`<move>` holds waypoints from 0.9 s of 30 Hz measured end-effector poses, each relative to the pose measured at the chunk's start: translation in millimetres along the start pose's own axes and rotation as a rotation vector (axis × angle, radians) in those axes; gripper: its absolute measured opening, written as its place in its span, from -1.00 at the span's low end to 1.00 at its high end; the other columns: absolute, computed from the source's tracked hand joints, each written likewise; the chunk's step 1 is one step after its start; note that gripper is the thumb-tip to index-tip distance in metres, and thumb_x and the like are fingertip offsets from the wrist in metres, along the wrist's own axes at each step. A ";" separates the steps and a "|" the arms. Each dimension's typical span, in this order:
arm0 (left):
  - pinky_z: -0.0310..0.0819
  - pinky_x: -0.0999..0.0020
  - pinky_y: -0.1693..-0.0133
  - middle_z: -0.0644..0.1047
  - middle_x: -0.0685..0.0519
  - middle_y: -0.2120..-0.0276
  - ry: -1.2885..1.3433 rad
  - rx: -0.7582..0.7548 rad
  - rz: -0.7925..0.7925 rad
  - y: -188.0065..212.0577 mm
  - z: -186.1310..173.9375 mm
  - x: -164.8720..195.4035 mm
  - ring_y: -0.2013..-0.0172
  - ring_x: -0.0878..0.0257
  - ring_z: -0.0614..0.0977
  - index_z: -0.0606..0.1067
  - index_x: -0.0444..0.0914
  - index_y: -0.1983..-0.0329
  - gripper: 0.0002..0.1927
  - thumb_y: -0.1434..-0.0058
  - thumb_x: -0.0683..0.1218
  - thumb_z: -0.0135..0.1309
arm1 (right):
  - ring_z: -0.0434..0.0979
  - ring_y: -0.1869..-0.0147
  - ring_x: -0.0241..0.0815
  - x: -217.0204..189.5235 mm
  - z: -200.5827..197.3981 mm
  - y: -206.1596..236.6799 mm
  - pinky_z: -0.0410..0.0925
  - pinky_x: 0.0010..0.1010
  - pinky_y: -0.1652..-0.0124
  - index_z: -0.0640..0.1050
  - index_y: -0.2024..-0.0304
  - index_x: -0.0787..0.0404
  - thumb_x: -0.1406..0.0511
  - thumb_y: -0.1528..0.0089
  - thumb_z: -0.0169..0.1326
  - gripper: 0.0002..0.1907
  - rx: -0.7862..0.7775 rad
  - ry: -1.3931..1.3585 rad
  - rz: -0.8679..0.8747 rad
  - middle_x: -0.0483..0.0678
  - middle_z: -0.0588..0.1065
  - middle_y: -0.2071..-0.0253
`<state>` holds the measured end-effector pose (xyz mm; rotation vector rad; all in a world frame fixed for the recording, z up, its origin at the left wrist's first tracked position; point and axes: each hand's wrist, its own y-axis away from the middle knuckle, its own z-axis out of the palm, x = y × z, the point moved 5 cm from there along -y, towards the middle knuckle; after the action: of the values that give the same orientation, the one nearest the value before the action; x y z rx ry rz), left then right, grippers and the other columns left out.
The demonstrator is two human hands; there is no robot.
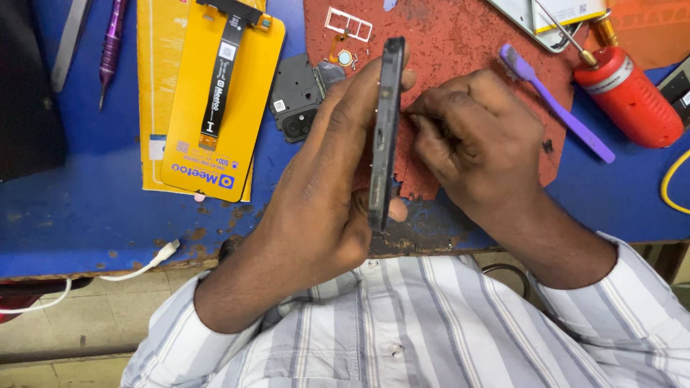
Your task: The person cleans the edges and interior of a disassembled smartphone using a small metal tool, a red-handled screwdriver, and a purple toothbrush. They scrape along the frame, brush the inside, and handle a yellow battery package before continuing to clean the phone's edges.
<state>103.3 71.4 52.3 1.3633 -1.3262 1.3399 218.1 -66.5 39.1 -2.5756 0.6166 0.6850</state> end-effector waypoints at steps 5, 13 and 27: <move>0.36 0.15 -0.40 0.14 -0.21 -0.41 -0.068 0.022 0.009 -3.6 -0.2 -0.8 -0.42 -0.10 0.32 -0.05 -0.30 -0.50 -0.07 -0.23 -0.30 0.27 | 0.59 0.15 -0.12 -3.0 0.4 -1.4 0.44 -0.38 0.21 0.57 0.12 0.35 0.53 -0.29 0.28 -0.85 0.008 0.033 0.000 0.04 0.50 0.18; 0.41 0.23 -0.37 0.17 -0.18 -0.46 -0.022 -0.023 -0.036 3.5 2.2 -1.3 -0.43 -0.09 0.37 -0.03 -0.25 -0.54 -0.07 -0.20 -0.32 0.21 | 0.59 0.19 -0.09 -3.7 -1.0 1.8 0.44 -0.35 0.24 0.57 0.10 0.35 0.51 -0.24 0.28 -0.80 -0.032 -0.024 0.014 0.04 0.50 0.18; 0.33 0.21 -0.41 0.18 -0.21 -0.41 -0.075 -0.011 0.034 6.4 4.6 -3.4 -0.43 -0.12 0.33 -0.03 -0.26 -0.51 -0.04 -0.19 -0.32 0.29 | 0.59 0.18 -0.12 -1.0 -0.3 11.2 0.44 -0.38 0.22 0.57 0.06 0.32 0.50 -0.29 0.27 -0.80 -0.037 -0.073 0.043 0.04 0.50 0.17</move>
<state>98.1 66.5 47.6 1.4011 -1.4099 1.3135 211.8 -75.6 37.0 -2.5647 0.6427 0.8074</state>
